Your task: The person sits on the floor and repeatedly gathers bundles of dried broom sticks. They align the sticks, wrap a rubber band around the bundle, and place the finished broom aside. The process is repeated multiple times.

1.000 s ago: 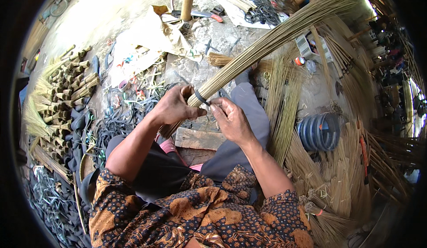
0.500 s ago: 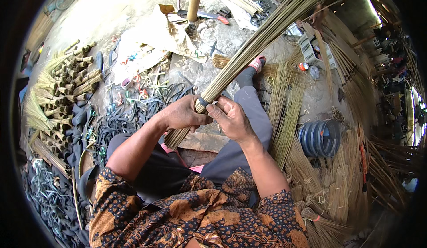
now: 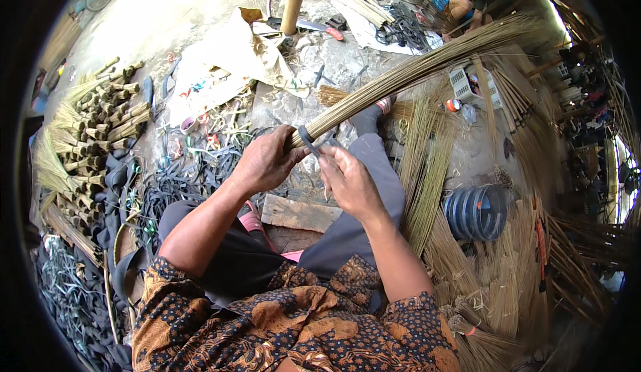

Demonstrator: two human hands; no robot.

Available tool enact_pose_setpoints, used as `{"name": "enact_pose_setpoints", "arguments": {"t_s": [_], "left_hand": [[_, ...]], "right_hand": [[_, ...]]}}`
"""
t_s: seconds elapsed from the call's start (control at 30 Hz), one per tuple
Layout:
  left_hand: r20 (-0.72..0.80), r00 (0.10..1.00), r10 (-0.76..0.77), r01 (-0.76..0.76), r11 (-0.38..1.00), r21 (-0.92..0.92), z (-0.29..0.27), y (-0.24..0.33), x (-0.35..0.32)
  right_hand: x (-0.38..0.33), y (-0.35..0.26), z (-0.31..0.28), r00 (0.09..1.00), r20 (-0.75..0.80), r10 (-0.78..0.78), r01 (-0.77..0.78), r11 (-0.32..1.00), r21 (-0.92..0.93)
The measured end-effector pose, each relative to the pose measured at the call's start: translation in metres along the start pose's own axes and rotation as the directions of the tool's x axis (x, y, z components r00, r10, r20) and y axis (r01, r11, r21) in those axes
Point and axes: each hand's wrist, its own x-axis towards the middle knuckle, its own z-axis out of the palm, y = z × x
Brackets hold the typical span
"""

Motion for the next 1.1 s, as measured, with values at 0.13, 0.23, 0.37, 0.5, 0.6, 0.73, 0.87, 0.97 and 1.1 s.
{"name": "enact_pose_setpoints", "arguments": {"t_s": [0.13, 0.23, 0.37, 0.5, 0.6, 0.73, 0.87, 0.97, 1.1], "left_hand": [[-0.042, 0.998, -0.048, 0.049, 0.998, 0.032, 0.001, -0.006, 0.006], [-0.013, 0.994, -0.108, 0.107, 0.993, -0.056, -0.004, -0.004, 0.007], [0.092, 0.988, -0.124, 0.148, 0.934, -0.325, -0.019, 0.003, 0.000], [0.321, 0.935, 0.154, 0.160, 0.623, -0.765, -0.022, 0.015, -0.011], [0.613, 0.721, 0.322, 0.461, 0.437, -0.772, -0.016, 0.024, -0.013], [0.418, 0.848, 0.327, 0.186, 0.554, -0.811, -0.005, 0.027, -0.012], [0.129, 0.982, 0.140, -0.109, 0.969, -0.223, -0.005, 0.018, -0.011], [0.057, 0.994, 0.098, -0.094, 0.992, -0.080, -0.004, 0.016, -0.011], [0.047, 0.992, 0.115, -0.116, 0.993, 0.025, 0.000, 0.016, -0.011]], "right_hand": [[-0.016, -0.014, -0.007, 0.999, 0.025, 0.036, -0.031, 0.987, -0.156], [-0.032, -0.024, -0.013, 0.999, 0.047, -0.007, 0.017, 0.979, -0.205], [-0.055, -0.027, -0.026, 0.990, 0.091, -0.112, 0.127, 0.976, -0.179], [-0.038, -0.015, -0.042, 0.991, 0.071, -0.116, 0.134, 0.916, -0.378], [-0.007, -0.010, -0.041, 0.845, 0.194, -0.498, 0.523, 0.699, -0.488], [0.006, -0.033, -0.038, 0.848, 0.245, -0.470, 0.506, 0.582, -0.637], [-0.004, -0.067, -0.034, 0.961, 0.218, -0.173, 0.273, 0.442, -0.855], [-0.006, -0.079, -0.024, 0.899, 0.215, -0.382, 0.373, 0.408, -0.833], [0.016, -0.080, -0.013, 0.804, 0.339, -0.488, 0.461, 0.154, -0.874]]}}
